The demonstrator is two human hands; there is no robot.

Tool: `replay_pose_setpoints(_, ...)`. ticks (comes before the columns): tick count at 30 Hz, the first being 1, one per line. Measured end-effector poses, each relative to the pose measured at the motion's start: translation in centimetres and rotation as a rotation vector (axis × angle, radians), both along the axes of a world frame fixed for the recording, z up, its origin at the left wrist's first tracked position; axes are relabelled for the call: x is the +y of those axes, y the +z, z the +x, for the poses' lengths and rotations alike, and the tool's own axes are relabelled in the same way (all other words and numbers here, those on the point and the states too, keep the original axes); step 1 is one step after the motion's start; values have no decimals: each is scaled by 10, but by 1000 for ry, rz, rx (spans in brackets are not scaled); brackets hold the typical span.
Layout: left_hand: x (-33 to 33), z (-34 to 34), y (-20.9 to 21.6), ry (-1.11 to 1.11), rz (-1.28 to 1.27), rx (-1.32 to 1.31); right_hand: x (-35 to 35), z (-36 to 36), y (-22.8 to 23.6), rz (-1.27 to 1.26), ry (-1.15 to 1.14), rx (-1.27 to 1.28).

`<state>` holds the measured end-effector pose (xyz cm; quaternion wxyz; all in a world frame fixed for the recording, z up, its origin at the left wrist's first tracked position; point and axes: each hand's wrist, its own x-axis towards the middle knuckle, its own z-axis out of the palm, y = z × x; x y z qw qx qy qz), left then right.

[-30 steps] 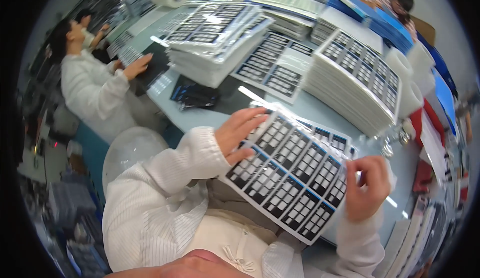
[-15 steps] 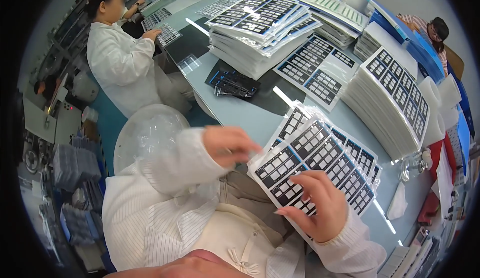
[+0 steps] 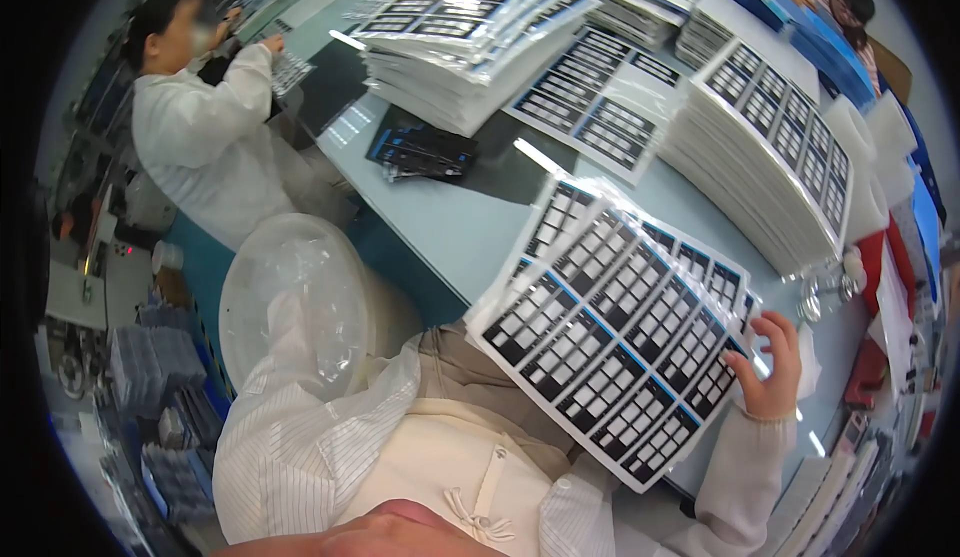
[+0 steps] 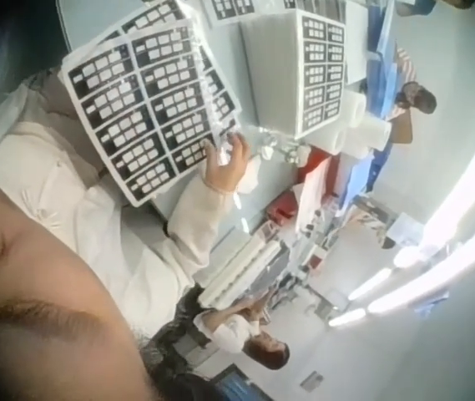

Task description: Inspecting and organizing sheets of printed labels or stickers at a workstation.

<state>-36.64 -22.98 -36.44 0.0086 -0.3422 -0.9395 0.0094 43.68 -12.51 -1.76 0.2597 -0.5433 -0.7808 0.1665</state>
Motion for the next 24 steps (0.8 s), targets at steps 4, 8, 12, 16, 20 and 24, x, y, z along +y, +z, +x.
replay_pose_setpoints(4, 59, 69, 28, -182, 198, 151, -3, -2, -4, 53, 83, -94)
replay_pose_setpoints(8, 11, 80, 74, -393, 429, 234, 2, 3, -8, 38, 113, -77)
replay_pose_setpoints(12, -41, -29, 130, -458, 696, 355, -3, 6, -6, 45, 48, -59)
replay_pose_setpoints(16, 22, 8, 202, -490, 903, 445, -12, 23, -6, -96, -206, -15)
replay_pose_setpoints(20, 95, 255, 316, -1110, 842, -5, -20, 38, -20, -519, -260, 445)
replay_pose_setpoints(24, 126, 386, 331, -1031, 637, -778, -24, 24, -13, -702, -351, 528)
